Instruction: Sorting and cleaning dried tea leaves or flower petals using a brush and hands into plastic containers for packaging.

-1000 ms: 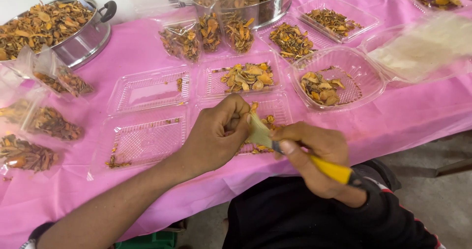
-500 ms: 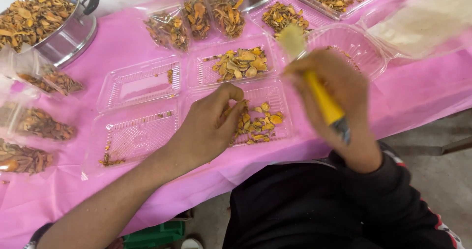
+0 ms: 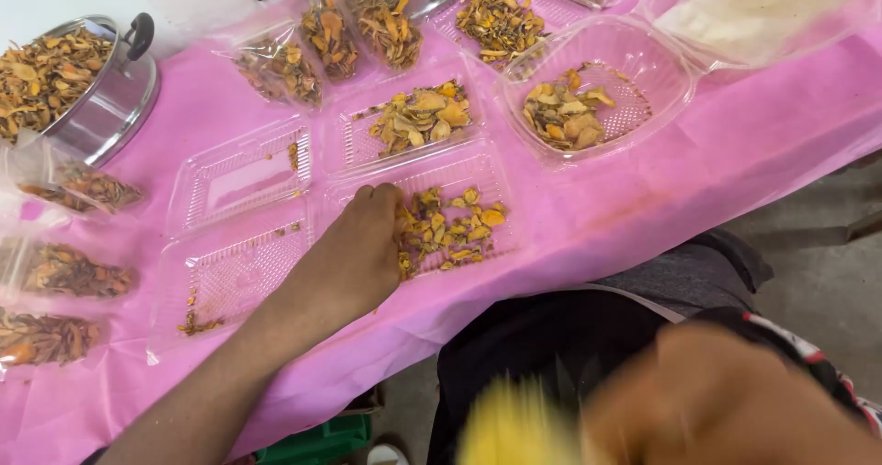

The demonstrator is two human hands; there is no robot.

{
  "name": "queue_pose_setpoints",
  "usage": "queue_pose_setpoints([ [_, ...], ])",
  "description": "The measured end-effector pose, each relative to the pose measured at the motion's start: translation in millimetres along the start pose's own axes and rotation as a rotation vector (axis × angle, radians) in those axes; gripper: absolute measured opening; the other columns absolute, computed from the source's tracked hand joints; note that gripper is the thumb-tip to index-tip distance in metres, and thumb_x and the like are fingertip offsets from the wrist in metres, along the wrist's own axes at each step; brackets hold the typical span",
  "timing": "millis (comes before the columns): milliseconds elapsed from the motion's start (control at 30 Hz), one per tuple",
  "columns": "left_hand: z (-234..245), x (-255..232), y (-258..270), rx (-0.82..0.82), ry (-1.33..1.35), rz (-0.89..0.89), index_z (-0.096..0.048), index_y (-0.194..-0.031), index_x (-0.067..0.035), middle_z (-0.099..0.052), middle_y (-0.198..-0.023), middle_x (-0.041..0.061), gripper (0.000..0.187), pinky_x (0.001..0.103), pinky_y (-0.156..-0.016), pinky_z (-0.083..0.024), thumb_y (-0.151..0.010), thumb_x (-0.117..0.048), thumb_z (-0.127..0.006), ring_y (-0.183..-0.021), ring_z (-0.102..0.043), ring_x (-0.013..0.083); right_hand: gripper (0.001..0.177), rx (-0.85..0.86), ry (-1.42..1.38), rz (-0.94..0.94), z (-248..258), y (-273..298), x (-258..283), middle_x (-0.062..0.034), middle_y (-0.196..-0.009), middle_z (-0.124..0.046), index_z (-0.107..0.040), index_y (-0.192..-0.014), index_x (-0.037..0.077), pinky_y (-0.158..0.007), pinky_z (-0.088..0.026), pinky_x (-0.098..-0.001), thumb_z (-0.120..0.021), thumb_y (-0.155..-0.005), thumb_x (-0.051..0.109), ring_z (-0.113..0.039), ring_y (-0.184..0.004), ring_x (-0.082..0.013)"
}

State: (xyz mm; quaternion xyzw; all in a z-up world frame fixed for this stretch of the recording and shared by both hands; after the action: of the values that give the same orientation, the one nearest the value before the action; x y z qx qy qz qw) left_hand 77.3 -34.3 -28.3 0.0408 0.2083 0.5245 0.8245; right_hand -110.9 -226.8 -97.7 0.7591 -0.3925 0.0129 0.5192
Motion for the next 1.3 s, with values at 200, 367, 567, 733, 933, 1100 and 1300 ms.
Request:
queue_pose_setpoints([
  [200, 10.2, -5.2, 2.3, -0.072, 0.076, -0.118, -0.052, -0.112, 0.001, -0.058, -0.098, 0.021, 0.022, 0.052, -0.078, -0.056, -0.102, -0.017, -0.044, -0.098, -0.066, 0.0490, 0.026, 0.350, 0.534, 0.211, -62.5, -1.3, 15.7, -0.0234, -0.095, -0.071, -0.069, -0.101, -0.011, -0.086, -0.056, -0.0533, -0.058, -0.080, 0.000, -0.067, -0.089, -0.0346],
  [367, 7.1, 20.6, -15.8, -0.248, 0.266, -0.015, -0.062, -0.082, -0.018, -0.070, -0.080, 0.002, 0.015, 0.036, -0.065, -0.045, -0.091, -0.029, -0.062, -0.073, -0.062, 0.0160, 0.028, 0.678, 1.200, 0.468, -119.7, 16.2, 15.4, 0.0038, -0.102, -0.081, -0.077, -0.108, 0.019, -0.097, -0.062, -0.0226, -0.064, -0.094, 0.040, -0.075, -0.099, -0.0023],
  [567, 35.6, -7.2, 9.0, -0.310, 0.588, -0.100, -0.062, -0.089, -0.016, -0.068, -0.061, 0.000, 0.013, 0.026, -0.048, -0.045, -0.100, -0.011, -0.056, -0.047, -0.053, 0.0094, 0.018, 0.152, 1.144, 1.844, -145.5, 36.4, 125.7, -0.0154, -0.110, -0.073, -0.065, -0.117, 0.001, -0.089, -0.057, -0.0350, -0.058, -0.100, 0.003, -0.075, -0.098, -0.0257],
  [733, 33.9, -15.2, 16.0, -0.304, 0.775, -0.252, -0.061, -0.091, -0.011, -0.050, -0.052, -0.001, 0.011, 0.025, -0.042, -0.036, -0.103, -0.013, -0.060, -0.043, -0.040, 0.0077, 0.027, 0.278, 0.985, 1.689, -154.7, 16.9, 116.9, -0.0096, -0.115, -0.073, -0.064, -0.120, 0.010, -0.078, -0.064, -0.0260, -0.073, -0.094, 0.010, -0.078, -0.087, -0.0166],
  [933, 33.9, -23.9, 20.4, -0.278, 0.817, -0.468, -0.054, -0.096, -0.011, -0.039, -0.056, -0.005, 0.008, 0.024, -0.042, -0.028, -0.105, -0.010, -0.054, -0.046, -0.032, 0.0057, 0.005, 0.257, 0.943, 1.695, -160.4, 27.6, 113.1, 0.0010, -0.071, -0.049, -0.067, -0.100, 0.009, -0.062, -0.043, -0.0241, -0.070, -0.096, 0.007, -0.047, -0.063, -0.0086],
  [1100, 30.0, -26.1, 20.0, -0.263, 0.779, -0.498, -0.052, -0.099, -0.011, -0.032, -0.056, -0.007, 0.006, 0.025, -0.044, -0.028, -0.103, -0.008, -0.054, -0.048, -0.029, 0.0057, 0.002, 0.301, 0.839, 1.565, -153.9, 23.8, 116.2, 0.0043, -0.066, -0.040, -0.068, -0.097, 0.009, -0.055, -0.044, -0.0202, -0.069, -0.096, 0.011, -0.046, -0.058, -0.0047],
  [1300, 31.2, -27.2, 19.1, -0.277, 0.730, -0.468, -0.054, -0.086, -0.012, -0.046, -0.059, -0.004, 0.018, 0.024, -0.044, -0.030, -0.103, -0.009, -0.058, -0.049, -0.036, 0.0050, 0.006, 0.289, 0.919, 1.640, -155.6, 31.0, 117.1, 0.0038, -0.067, -0.058, -0.067, -0.101, 0.008, -0.058, -0.043, -0.0214, -0.064, -0.099, 0.013, -0.046, -0.057, -0.0049],
])
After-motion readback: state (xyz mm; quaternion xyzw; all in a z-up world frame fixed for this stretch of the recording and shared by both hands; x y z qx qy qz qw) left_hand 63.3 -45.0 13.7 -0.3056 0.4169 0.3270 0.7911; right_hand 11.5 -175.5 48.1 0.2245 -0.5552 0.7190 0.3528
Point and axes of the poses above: each hand's wrist, its own y-axis away from the middle knuckle, its own z-axis out of the back of the hand, x = y × z, the point moved 9 cm from there along -y, towards the middle knuckle
